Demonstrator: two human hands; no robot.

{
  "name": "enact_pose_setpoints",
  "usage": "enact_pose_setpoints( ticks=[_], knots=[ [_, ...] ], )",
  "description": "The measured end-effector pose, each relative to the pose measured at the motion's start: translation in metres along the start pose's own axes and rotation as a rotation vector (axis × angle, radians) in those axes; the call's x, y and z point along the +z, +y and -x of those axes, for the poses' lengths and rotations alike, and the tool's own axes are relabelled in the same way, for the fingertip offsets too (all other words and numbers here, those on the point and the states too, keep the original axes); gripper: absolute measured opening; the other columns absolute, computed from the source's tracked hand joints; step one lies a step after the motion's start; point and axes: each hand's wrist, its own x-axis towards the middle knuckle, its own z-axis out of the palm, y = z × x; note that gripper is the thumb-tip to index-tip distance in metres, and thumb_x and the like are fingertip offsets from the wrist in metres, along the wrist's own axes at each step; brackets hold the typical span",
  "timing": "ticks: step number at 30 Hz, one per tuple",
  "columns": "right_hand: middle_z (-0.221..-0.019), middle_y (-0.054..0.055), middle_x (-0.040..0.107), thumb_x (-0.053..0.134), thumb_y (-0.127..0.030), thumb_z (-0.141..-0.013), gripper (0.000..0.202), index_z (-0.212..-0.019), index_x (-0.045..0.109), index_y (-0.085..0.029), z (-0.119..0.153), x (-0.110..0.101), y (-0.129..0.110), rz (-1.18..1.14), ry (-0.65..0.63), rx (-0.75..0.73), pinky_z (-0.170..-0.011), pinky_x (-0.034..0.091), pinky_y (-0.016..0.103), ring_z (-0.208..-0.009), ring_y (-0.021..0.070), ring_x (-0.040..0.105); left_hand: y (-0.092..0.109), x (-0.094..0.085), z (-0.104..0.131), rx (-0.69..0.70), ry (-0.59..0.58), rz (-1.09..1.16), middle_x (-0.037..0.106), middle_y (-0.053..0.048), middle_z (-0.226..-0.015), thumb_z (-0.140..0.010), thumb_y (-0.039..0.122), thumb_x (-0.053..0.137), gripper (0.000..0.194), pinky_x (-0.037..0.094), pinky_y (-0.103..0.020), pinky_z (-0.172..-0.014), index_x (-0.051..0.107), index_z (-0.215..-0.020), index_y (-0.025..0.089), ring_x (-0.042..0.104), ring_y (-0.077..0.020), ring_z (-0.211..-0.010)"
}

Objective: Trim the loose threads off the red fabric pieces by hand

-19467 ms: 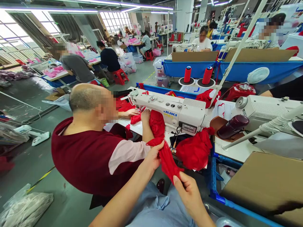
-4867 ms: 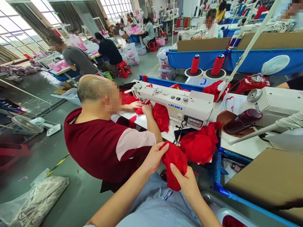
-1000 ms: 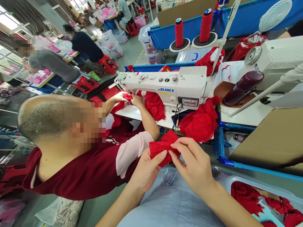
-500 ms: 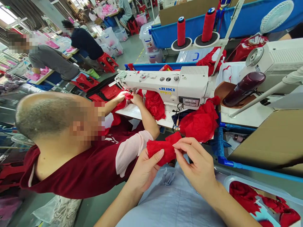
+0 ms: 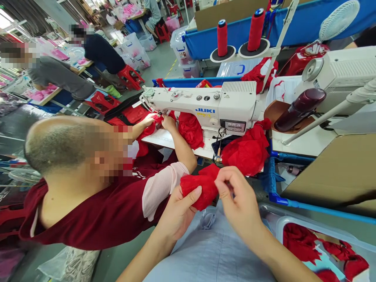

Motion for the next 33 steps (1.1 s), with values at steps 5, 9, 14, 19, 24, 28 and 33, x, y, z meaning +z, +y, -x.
enact_pose_setpoints(
  ticks=[5,9,14,19,24,28,33],
  knots=[
    [-0.077,-0.001,0.053,0.051,-0.023,-0.094,0.014,-0.081,0.055,-0.023,-0.002,-0.007,-0.002,-0.168,-0.027,0.18,-0.052,0.044,0.022,-0.059,0.0111,0.05,0.001,-0.001,-0.001,-0.058,0.013,0.053,0.075,-0.01,-0.095,-0.076,0.031,0.076,0.027,0.05,-0.033,-0.086,0.075,-0.097,0.015,0.068,-0.0226,-0.091],
    [-0.093,0.003,0.056,0.062,-0.018,-0.085,0.008,-0.091,0.059,-0.022,-0.001,0.001,-0.006,-0.012,-0.03,0.037,-0.056,0.048,0.023,-0.064,0.0114,0.054,-0.001,0.0,-0.001,0.014,-0.001,-0.021,0.075,-0.008,-0.095,-0.078,0.032,0.074,0.022,0.049,-0.033,-0.089,0.076,-0.094,0.017,0.068,-0.0209,-0.091],
    [-0.085,0.003,0.058,0.049,-0.009,-0.084,0.015,-0.083,0.058,-0.021,-0.004,0.006,-0.005,0.066,-0.051,0.031,-0.059,0.049,0.024,-0.07,0.014,0.058,-0.003,-0.002,-0.001,0.095,-0.009,-0.166,0.074,-0.008,-0.106,-0.084,0.032,0.068,0.023,0.046,-0.033,-0.095,0.076,-0.102,0.02,0.065,-0.0221,-0.101],
    [-0.08,0.002,0.059,0.058,-0.016,-0.078,0.008,-0.084,0.056,-0.022,-0.007,0.007,-0.001,-0.023,-0.033,0.151,-0.059,0.052,0.025,-0.066,0.0144,0.059,-0.003,-0.004,-0.002,0.112,-0.015,-0.222,0.074,-0.007,-0.107,-0.084,0.031,0.067,0.024,0.046,-0.033,-0.095,0.076,-0.104,0.02,0.065,-0.0225,-0.102],
    [-0.075,0.002,0.064,0.054,-0.02,-0.081,0.006,-0.085,0.059,-0.021,-0.006,0.004,0.006,-0.132,-0.013,0.293,-0.054,0.051,0.024,-0.061,0.0144,0.062,0.001,-0.002,-0.005,0.025,-0.002,-0.055,0.075,-0.01,-0.103,-0.08,0.031,0.072,0.024,0.048,-0.035,-0.092,0.076,-0.099,0.017,0.068,-0.0232,-0.096],
    [-0.081,0.003,0.064,0.058,-0.025,-0.085,0.007,-0.089,0.062,-0.021,-0.003,0.0,0.006,-0.082,0.037,0.225,-0.057,0.05,0.024,-0.066,0.0142,0.06,0.004,0.0,-0.005,-0.045,-0.011,0.034,0.075,-0.01,-0.102,-0.077,0.028,0.075,0.024,0.05,-0.033,-0.088,0.076,-0.098,0.017,0.069,-0.0216,-0.092],
    [-0.072,0.0,0.06,0.063,-0.034,-0.086,0.015,-0.093,0.062,-0.021,0.003,0.0,0.012,-0.05,-0.046,0.231,-0.048,0.044,0.023,-0.055,0.0128,0.052,0.0,0.003,-0.006,-0.013,-0.005,0.069,0.075,-0.008,-0.105,-0.075,0.026,0.077,0.027,0.049,-0.03,-0.091,0.074,-0.101,0.018,0.067,-0.0205,-0.1]
  ],
)
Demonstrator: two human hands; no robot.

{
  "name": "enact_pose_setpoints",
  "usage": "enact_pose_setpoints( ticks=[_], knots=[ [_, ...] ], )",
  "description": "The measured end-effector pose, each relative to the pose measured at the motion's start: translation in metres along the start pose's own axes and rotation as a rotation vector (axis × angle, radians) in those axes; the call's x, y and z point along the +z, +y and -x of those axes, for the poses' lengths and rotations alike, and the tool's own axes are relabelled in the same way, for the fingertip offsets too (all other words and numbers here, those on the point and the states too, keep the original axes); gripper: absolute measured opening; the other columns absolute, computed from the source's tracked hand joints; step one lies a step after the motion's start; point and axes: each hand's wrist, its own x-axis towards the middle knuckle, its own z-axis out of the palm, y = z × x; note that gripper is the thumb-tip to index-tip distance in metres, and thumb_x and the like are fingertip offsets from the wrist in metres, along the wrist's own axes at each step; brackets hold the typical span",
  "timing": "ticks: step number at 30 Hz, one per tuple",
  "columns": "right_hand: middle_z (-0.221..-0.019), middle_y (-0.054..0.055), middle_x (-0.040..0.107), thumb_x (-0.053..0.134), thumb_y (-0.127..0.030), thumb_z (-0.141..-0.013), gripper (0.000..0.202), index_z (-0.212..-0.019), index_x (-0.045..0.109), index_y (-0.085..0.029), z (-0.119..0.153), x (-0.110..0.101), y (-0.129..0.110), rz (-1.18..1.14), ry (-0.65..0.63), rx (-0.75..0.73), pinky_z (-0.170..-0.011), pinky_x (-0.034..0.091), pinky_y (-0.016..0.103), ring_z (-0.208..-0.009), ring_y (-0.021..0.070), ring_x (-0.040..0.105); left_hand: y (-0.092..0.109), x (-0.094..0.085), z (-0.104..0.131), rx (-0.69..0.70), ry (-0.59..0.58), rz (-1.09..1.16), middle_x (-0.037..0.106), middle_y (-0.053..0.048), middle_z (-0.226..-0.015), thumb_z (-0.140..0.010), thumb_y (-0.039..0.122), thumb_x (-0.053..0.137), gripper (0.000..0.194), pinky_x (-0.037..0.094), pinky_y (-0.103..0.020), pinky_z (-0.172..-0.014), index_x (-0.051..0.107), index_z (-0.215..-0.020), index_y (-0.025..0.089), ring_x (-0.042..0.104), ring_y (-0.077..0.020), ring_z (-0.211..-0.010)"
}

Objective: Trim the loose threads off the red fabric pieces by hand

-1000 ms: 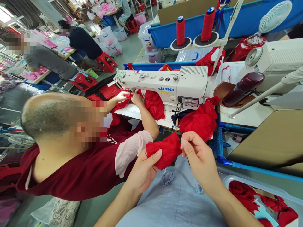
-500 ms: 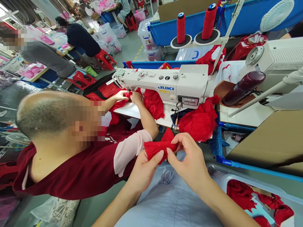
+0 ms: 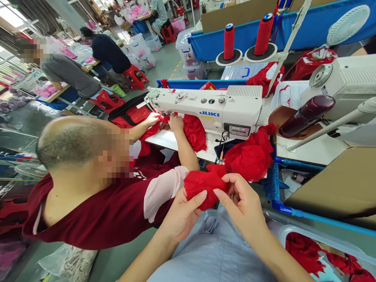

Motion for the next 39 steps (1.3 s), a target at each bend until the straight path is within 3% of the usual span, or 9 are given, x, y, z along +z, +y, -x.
enact_pose_setpoints(
  ticks=[6,11,16,19,23,31,39],
  knots=[
    [-0.072,0.002,0.061,0.06,-0.042,-0.087,0.023,-0.08,0.061,-0.021,-0.002,-0.001,0.007,-0.052,-0.057,0.048,-0.051,0.046,0.024,-0.059,0.0152,0.055,-0.002,-0.002,-0.006,0.01,0.109,0.041,0.076,-0.008,-0.089,-0.077,0.042,0.074,0.028,0.053,-0.032,-0.082,0.073,-0.089,0.017,0.07,-0.0223,-0.09],
    [-0.065,-0.001,0.055,0.055,-0.047,-0.09,0.03,-0.074,0.058,-0.022,-0.003,-0.003,0.003,-0.1,-0.118,0.054,-0.049,0.043,0.023,-0.055,0.0135,0.049,0.005,-0.005,-0.012,0.041,0.174,0.055,0.075,-0.006,-0.078,-0.074,0.039,0.077,0.025,0.053,-0.03,-0.078,0.072,-0.08,0.015,0.071,-0.0213,-0.082],
    [-0.068,-0.001,0.052,0.054,-0.049,-0.091,0.032,-0.076,0.06,-0.022,0.0,-0.004,0.016,-0.282,-0.117,0.145,-0.054,0.041,0.023,-0.061,0.0137,0.045,0.013,-0.013,-0.018,0.099,0.246,0.098,0.074,-0.004,-0.072,-0.067,0.036,0.082,0.026,0.052,-0.026,-0.068,0.072,-0.077,0.014,0.069,-0.016,-0.067],
    [-0.062,-0.003,0.045,0.059,-0.052,-0.087,0.034,-0.075,0.06,-0.021,-0.001,-0.002,0.023,-0.391,-0.116,0.266,-0.049,0.036,0.022,-0.055,0.0117,0.038,0.014,-0.017,-0.02,-0.018,0.206,0.094,0.074,-0.006,-0.073,-0.068,0.035,0.082,0.026,0.051,-0.024,-0.063,0.071,-0.078,0.014,0.067,-0.014,-0.062],
    [-0.06,-0.005,0.043,0.064,-0.053,-0.083,0.034,-0.075,0.06,-0.021,-0.003,0.001,0.02,-0.461,-0.16,0.381,-0.045,0.033,0.02,-0.052,0.0103,0.035,0.013,-0.014,-0.016,-0.08,0.122,0.04,0.075,-0.009,-0.077,-0.074,0.038,0.077,0.028,0.053,-0.027,-0.071,0.073,-0.083,0.012,0.07,-0.0185,-0.074],
    [-0.061,-0.004,0.044,0.061,-0.057,-0.084,0.036,-0.075,0.057,-0.022,-0.001,0.001,0.018,-0.446,-0.178,0.381,-0.053,0.045,0.027,-0.055,0.014,0.045,0.012,-0.006,-0.007,-0.042,0.041,-0.041,0.076,-0.01,-0.09,-0.07,0.029,0.08,0.029,0.052,-0.032,-0.082,0.073,-0.093,0.012,0.07,-0.0237,-0.09],
    [-0.06,-0.004,0.047,0.064,-0.053,-0.083,0.033,-0.075,0.06,-0.021,0.0,0.002,0.016,-0.519,-0.153,0.389,-0.052,0.044,0.024,-0.054,0.012,0.045,0.01,-0.004,-0.005,-0.042,0.038,-0.028,0.076,-0.01,-0.092,-0.071,0.027,0.08,0.026,0.053,-0.034,-0.084,0.073,-0.093,0.013,0.071,-0.0239,-0.091]
  ],
)
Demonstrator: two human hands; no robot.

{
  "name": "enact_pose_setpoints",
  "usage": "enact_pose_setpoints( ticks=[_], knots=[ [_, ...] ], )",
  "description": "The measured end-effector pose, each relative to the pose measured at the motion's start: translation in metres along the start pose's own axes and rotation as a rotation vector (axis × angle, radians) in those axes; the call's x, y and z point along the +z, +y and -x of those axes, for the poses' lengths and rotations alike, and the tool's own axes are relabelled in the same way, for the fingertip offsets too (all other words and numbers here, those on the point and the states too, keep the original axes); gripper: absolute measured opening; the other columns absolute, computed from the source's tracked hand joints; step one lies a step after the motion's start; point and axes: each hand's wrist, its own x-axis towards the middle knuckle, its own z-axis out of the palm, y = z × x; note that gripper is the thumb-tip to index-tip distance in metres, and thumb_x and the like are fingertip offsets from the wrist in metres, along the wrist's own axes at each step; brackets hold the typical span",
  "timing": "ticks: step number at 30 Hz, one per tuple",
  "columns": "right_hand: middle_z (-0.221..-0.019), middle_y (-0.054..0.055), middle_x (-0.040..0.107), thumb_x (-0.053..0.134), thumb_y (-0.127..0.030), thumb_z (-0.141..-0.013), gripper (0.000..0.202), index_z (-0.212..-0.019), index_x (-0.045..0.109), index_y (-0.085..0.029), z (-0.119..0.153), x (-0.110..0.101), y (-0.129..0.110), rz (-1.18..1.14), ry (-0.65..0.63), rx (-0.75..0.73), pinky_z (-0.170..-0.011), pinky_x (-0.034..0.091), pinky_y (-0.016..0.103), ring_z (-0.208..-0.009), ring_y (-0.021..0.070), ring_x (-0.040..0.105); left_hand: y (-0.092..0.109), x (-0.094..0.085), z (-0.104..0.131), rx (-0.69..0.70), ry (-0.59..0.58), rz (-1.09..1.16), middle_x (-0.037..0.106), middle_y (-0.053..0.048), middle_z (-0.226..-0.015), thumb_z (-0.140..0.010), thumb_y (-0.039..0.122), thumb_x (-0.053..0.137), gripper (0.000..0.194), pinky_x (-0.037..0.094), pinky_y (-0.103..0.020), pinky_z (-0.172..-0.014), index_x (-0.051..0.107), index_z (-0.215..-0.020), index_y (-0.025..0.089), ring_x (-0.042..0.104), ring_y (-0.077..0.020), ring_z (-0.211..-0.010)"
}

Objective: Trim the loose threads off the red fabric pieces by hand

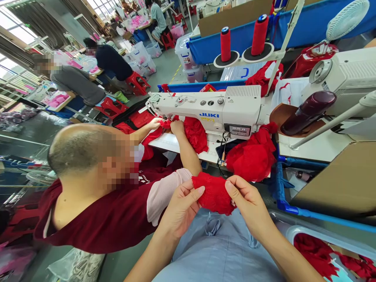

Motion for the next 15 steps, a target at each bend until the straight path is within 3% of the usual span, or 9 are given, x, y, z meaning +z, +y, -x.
enact_pose_setpoints(
  ticks=[9,15],
  knots=[
    [-0.063,-0.004,0.049,0.063,-0.051,-0.085,0.03,-0.077,0.062,-0.022,0.0024,0.0009,0.0008,-0.017,-0.025,-0.003,-0.055,0.044,0.025,-0.056,0.0124,0.045,-0.0042,-0.0006,-0.0001,0.046,-0.015,-0.009,0.076,-0.009,-0.094,-0.074,0.025,0.077,0.024,0.052,-0.035,-0.088,0.075,-0.095,0.015,0.07,-0.0227,-0.091],
    [-0.061,-0.004,0.047,0.065,-0.054,-0.083,0.033,-0.075,0.062,-0.022,0.0043,0.0011,-0.0006,-0.002,-0.011,0.01,-0.054,0.043,0.024,-0.054,0.0119,0.042,-0.004,-0.0007,0.001,0.081,0.019,-0.043,0.076,-0.008,-0.088,-0.073,0.029,0.078,0.024,0.053,-0.032,-0.08,0.075,-0.093,0.015,0.07,-0.0207,-0.084]
  ],
)
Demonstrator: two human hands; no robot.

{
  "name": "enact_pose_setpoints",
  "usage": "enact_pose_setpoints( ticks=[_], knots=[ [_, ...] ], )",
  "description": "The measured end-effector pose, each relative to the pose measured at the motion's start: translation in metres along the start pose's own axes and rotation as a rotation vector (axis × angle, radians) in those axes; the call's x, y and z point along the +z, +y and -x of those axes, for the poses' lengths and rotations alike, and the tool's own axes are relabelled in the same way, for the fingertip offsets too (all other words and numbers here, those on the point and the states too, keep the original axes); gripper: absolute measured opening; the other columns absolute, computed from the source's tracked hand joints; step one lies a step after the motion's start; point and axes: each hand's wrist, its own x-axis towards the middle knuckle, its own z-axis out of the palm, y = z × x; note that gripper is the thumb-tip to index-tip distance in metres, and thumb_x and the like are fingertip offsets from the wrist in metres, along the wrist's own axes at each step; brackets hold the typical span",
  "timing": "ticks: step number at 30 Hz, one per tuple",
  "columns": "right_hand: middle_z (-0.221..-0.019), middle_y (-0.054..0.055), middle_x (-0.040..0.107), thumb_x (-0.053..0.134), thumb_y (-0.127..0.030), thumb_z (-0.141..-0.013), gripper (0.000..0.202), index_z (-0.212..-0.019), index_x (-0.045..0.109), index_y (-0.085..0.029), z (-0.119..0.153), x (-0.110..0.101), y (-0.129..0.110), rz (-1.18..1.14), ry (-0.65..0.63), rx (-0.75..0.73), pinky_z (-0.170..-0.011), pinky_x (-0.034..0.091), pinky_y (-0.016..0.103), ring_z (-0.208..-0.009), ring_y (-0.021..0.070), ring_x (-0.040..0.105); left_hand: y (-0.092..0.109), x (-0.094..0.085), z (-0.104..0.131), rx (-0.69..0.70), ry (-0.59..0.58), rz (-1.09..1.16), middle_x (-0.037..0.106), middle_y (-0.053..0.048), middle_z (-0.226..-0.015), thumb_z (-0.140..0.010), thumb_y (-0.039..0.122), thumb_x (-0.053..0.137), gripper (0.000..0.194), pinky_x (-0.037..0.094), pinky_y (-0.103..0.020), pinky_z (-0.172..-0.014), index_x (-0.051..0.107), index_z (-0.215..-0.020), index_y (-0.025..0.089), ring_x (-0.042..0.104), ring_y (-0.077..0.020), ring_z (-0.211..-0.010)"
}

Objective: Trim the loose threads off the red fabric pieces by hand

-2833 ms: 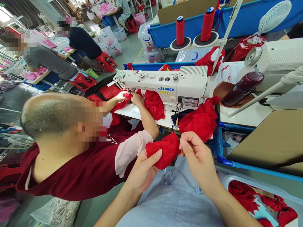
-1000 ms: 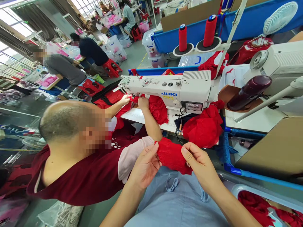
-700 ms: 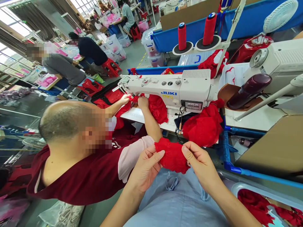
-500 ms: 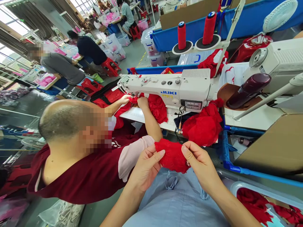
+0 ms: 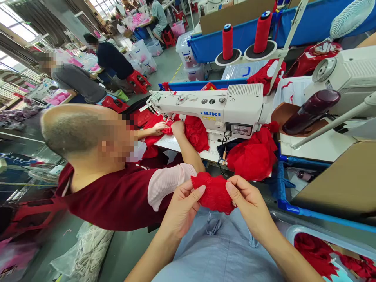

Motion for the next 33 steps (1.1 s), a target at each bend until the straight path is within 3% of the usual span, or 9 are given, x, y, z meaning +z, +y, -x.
enact_pose_setpoints(
  ticks=[8,10,14,18,24,28,33],
  knots=[
    [-0.065,-0.002,0.053,0.064,-0.053,-0.083,0.033,-0.076,0.061,-0.021,-0.002,0.005,-0.004,0.096,0.028,-0.024,-0.054,0.046,0.024,-0.06,0.0141,0.051,0.0,-0.004,-0.002,-0.073,0.019,0.053,0.074,-0.008,-0.083,-0.076,0.032,0.075,0.025,0.051,-0.03,-0.076,0.075,-0.094,0.013,0.068,-0.0192,-0.079],
    [-0.073,0.001,0.058,0.062,-0.047,-0.086,0.027,-0.086,0.063,-0.021,-0.002,0.006,-0.003,0.193,0.091,-0.135,-0.053,0.046,0.024,-0.061,0.0137,0.052,0.0,-0.004,0.0,-0.065,0.017,0.049,0.074,-0.008,-0.082,-0.078,0.031,0.074,0.024,0.05,-0.029,-0.075,0.075,-0.094,0.013,0.067,-0.0174,-0.076],
    [-0.092,0.004,0.058,0.06,-0.027,-0.089,0.011,-0.097,0.067,-0.022,-0.001,0.008,-0.005,0.473,0.234,-0.507,-0.051,0.044,0.023,-0.063,0.0118,0.053,-0.001,-0.004,0.001,-0.001,0.024,0.023,0.072,-0.007,-0.081,-0.08,0.029,0.071,0.019,0.047,-0.024,-0.071,0.075,-0.091,0.013,0.061,-0.0124,-0.07],
    [-0.091,0.005,0.056,0.059,-0.011,-0.088,0.016,-0.096,0.068,-0.022,0.002,0.013,-0.013,0.65,0.15,-0.775,-0.053,0.047,0.023,-0.068,0.0129,0.058,-0.001,-0.003,0.001,0.03,0.028,0.004,0.07,-0.005,-0.079,-0.079,0.028,0.073,0.017,0.045,-0.023,-0.071,0.075,-0.088,0.014,0.056,-0.0105,-0.069],
    [-0.089,0.005,0.056,0.06,-0.006,-0.087,0.02,-0.1,0.066,-0.02,-0.004,0.021,-0.02,0.787,0.107,-0.962,-0.059,0.052,0.026,-0.072,0.0147,0.062,-0.001,0.001,0.004,0.017,0.03,-0.031,0.063,-0.002,-0.068,-0.076,0.032,0.075,0.018,0.041,-0.023,-0.065,0.074,-0.079,0.014,0.048,-0.0089,-0.061],
    [-0.088,0.006,0.057,0.056,-0.009,-0.09,0.012,-0.093,0.063,-0.019,-0.007,0.024,-0.018,0.877,0.121,-0.96,-0.06,0.051,0.026,-0.07,0.0149,0.061,0.0,0.002,0.007,0.027,0.007,-0.099,0.06,-0.001,-0.066,-0.076,0.034,0.075,0.021,0.037,-0.023,-0.063,0.073,-0.079,0.013,0.044,-0.009,-0.06],
    [-0.082,0.002,0.054,0.05,-0.016,-0.093,0.012,-0.083,0.054,-0.022,-0.007,0.023,-0.02,0.668,0.133,-0.714,-0.058,0.049,0.023,-0.07,0.0134,0.056,-0.001,0.0,0.007,0.032,0.0,-0.113,0.053,0.001,-0.061,-0.076,0.037,0.074,0.024,0.031,-0.023,-0.058,0.069,-0.073,0.013,0.037,-0.0085,-0.058]
  ],
)
